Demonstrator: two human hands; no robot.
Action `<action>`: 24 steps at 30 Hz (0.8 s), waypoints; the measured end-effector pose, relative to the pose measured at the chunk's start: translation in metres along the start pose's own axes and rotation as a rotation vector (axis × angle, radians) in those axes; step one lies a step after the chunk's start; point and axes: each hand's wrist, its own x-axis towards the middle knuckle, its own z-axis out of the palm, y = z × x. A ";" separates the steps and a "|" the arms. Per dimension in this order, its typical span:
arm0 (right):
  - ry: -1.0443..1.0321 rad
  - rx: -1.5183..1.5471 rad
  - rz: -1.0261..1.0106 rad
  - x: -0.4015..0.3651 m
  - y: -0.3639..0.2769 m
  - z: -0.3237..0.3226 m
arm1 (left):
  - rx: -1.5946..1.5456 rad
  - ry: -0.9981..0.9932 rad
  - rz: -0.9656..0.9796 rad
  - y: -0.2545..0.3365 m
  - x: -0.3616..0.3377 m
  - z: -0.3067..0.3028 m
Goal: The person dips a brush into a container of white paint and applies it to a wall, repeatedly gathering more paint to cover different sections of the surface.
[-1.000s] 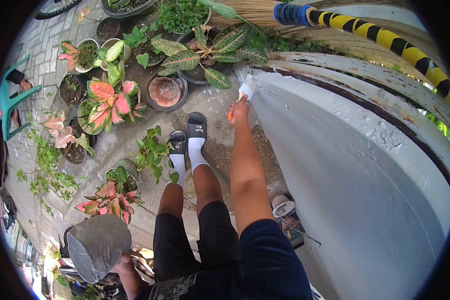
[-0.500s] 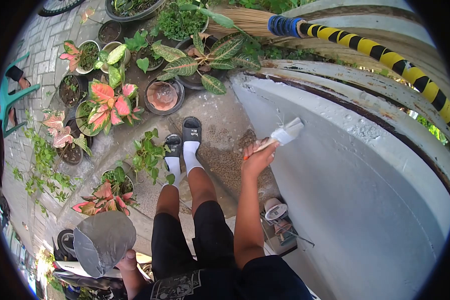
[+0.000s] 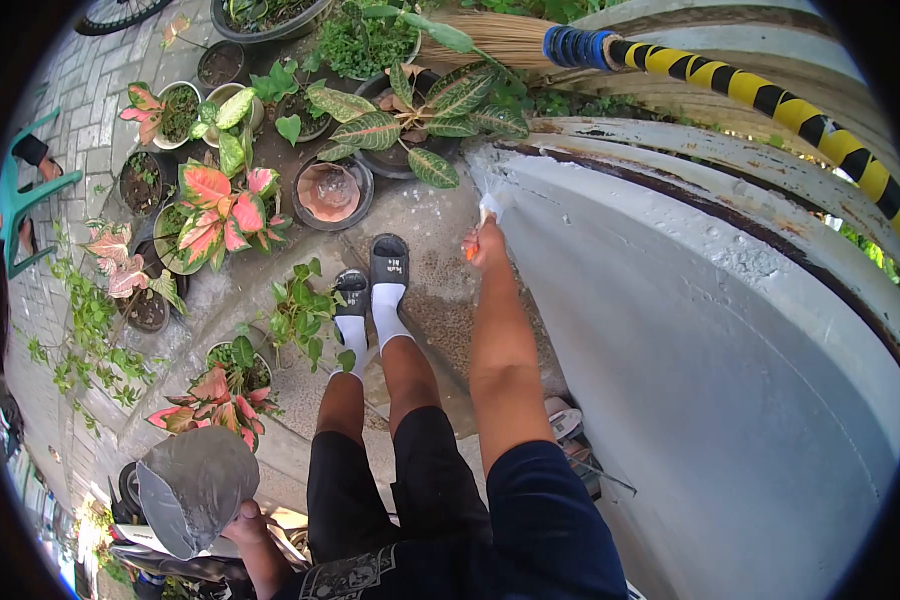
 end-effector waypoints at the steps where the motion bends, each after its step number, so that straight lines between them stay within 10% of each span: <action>1: -0.074 -0.008 0.115 0.015 -0.007 -0.011 | -0.007 0.000 -0.004 -0.006 -0.002 -0.007; 5: -0.112 0.027 0.132 -0.024 -0.036 -0.030 | -0.056 -0.001 -0.015 0.003 -0.004 0.000; 15: 0.023 0.159 -0.570 -0.355 -0.034 -0.034 | -0.107 0.014 0.055 0.081 0.014 -0.007; 21: 0.001 0.365 -1.007 -0.326 -0.026 -0.011 | -0.153 0.097 0.156 0.082 0.016 -0.011; 24: -0.001 0.283 -0.687 -0.254 -0.028 0.010 | -0.224 0.163 0.174 0.070 0.014 -0.012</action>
